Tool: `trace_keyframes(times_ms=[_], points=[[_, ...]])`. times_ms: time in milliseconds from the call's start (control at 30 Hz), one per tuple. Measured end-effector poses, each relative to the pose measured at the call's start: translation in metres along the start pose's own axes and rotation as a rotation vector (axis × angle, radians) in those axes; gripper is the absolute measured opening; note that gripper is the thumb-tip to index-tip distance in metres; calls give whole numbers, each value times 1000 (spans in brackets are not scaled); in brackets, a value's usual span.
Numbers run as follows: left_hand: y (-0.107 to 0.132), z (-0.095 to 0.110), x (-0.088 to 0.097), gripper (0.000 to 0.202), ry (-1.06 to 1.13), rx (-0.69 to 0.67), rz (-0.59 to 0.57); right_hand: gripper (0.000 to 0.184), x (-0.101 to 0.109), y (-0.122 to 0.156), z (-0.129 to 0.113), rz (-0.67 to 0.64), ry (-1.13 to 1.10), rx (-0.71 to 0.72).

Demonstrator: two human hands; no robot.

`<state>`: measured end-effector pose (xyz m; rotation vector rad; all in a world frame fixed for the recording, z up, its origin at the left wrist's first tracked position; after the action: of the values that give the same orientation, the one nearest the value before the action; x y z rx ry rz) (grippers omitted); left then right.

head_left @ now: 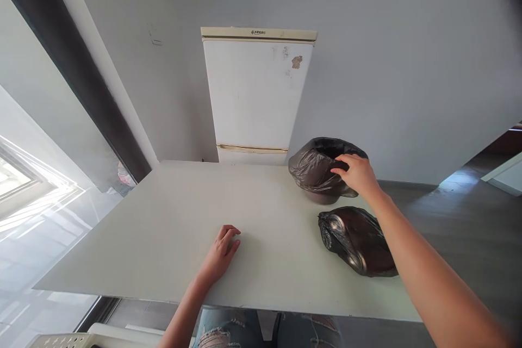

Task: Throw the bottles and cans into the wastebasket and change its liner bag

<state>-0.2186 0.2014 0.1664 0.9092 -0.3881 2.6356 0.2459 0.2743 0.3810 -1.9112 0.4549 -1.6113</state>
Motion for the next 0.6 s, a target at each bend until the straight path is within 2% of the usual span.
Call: trace_keyframes(times_ms=[133,267,367,467,533,600], points=[[-1,2,1,28,-6,-5,0,27,-2,17,26,0,26,-37],[-1,-1,-1,28,-15,-1,-11,28,0,26,34,12,56,-40],[-1,-3,-2,28,-23,5,-19,29,-1,27,28,-33,86,-30],[-2,-2,-2,27,-32,-11,-12,36,5,30,13,-45,106,-4],[-2,0,-3,27,-40,-24,-10,47,20,37,0,8,127,-2],[-2,0,-3,28,-50,-27,-13,58,45,53,-7,113,130,-35]])
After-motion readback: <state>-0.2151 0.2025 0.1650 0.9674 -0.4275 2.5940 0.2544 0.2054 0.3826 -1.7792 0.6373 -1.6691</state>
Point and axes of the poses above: each hand's wrist, its own y-axis away from the middle knuckle, its own x-axis out of the back of the hand, z = x × y, the point moved 9 cm from there along -y, towards the middle knuckle, and after that the axes turned 3 degrees about x, right-handed, at the moved point
